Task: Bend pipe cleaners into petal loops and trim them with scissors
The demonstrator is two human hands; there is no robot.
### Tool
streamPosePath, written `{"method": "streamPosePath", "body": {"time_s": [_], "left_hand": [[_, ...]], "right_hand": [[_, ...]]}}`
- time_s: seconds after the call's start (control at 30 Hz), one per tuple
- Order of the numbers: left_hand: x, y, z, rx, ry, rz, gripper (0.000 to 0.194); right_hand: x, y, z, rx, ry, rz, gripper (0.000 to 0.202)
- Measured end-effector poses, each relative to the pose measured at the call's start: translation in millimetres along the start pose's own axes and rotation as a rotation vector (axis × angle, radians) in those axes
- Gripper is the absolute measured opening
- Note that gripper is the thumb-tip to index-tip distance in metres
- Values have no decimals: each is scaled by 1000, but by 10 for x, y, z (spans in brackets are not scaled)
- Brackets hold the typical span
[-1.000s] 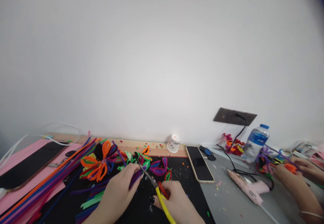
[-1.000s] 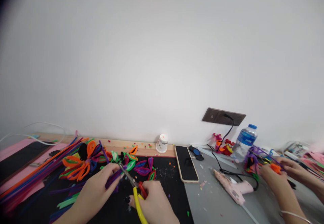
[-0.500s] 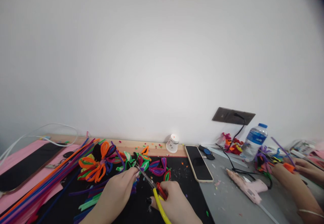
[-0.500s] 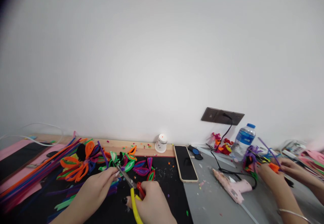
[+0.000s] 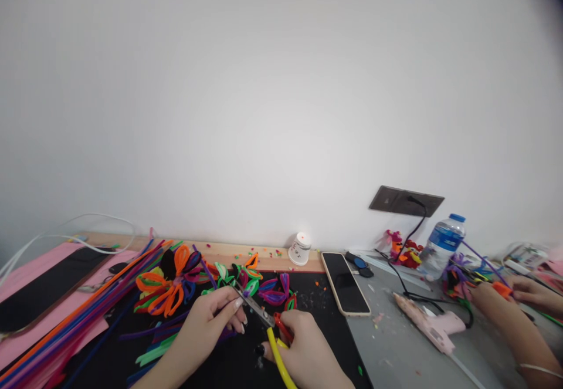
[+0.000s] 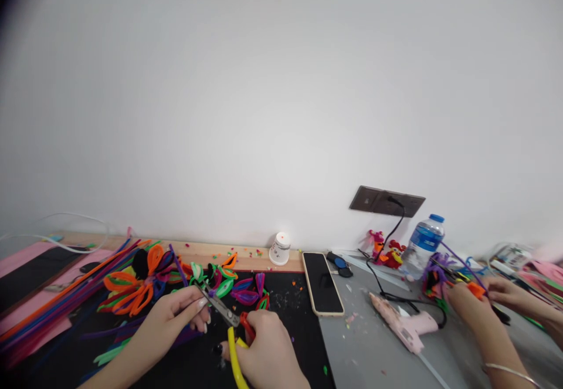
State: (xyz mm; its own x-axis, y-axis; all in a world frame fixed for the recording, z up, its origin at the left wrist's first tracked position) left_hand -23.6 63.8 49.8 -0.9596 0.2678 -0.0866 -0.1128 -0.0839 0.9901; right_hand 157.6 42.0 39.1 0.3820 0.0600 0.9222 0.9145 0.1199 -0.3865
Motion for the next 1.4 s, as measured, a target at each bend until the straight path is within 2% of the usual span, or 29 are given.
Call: {"method": "streamPosePath", "body": {"time_s": [0.4,0.67,0.87,1.17,1.33,1.4], "left_hand": [[8,-166,36,143,-44,-385,26],[-32,-135,-50,268,-71,-613,19],[-81,-157,-82,291,-103,-766,24],[-163,-281,-209,421,-137,-959,34],[-172,-282,-212,421,-175,-980,32],[-179,-257,-196,413,-156,-972,32]], "right_hand": [[90,-52,-8,41,14,-51,32],[126,-90,-19,118,24,-28,33],[215,-190,-33,189,11,-6,32],[234,-265,-46,256,-18,12,35],[240,-278,-41,272,2,13,30],[245,-273,-42,265,7,9,26]]}}
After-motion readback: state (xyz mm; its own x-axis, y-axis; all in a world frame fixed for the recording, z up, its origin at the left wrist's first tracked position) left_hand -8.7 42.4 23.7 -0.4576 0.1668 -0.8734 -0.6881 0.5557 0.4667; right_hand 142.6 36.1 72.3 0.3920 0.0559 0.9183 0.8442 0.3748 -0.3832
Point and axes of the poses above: each hand's wrist, its own z-axis towards the middle knuckle, its own x-axis out of the back of the hand, y = z × x, the point moved 5 cm from there along z, towards the middle knuckle, and after that the axes turned 11 degrees about -z, right-handed, at the moved point
